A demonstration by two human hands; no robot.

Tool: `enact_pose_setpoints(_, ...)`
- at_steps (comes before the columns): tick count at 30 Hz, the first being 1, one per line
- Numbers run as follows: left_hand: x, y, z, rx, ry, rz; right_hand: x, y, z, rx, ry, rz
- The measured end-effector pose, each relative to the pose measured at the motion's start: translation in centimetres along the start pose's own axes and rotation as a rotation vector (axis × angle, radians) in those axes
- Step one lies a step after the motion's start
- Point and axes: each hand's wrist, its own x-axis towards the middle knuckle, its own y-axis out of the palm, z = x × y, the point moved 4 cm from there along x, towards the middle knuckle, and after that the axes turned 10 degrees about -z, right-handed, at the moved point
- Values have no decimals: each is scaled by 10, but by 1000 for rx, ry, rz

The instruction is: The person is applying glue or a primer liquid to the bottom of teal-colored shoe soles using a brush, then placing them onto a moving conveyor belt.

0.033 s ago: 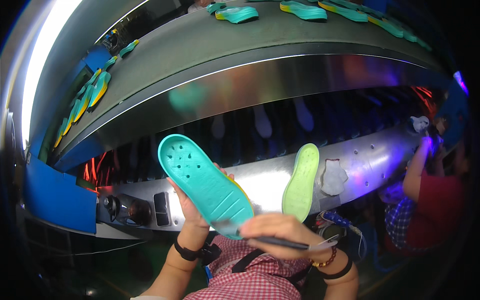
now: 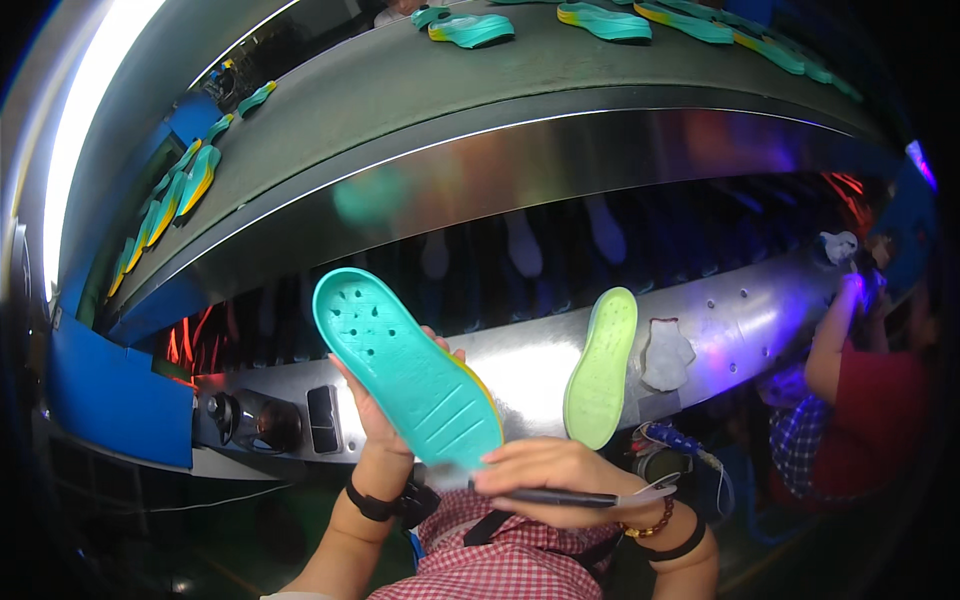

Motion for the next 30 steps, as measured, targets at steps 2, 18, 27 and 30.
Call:
enact_pose_setpoints(2, 3, 9, -5, 64, 31, 27, -3, -5, -6, 166, 58, 31)
enact_pose_setpoints(18, -20, 16, 26, 208, -84, -69, 0, 1, -11, 436, 258, -315)
enact_pose_setpoints(27, -11, 12, 22, 265, -91, -32, 18, -23, 2, 32, 46, -175)
enact_pose_setpoints(30, -7, 11, 20, 329, -88, -30, 17, -21, 0, 101, 38, -37)
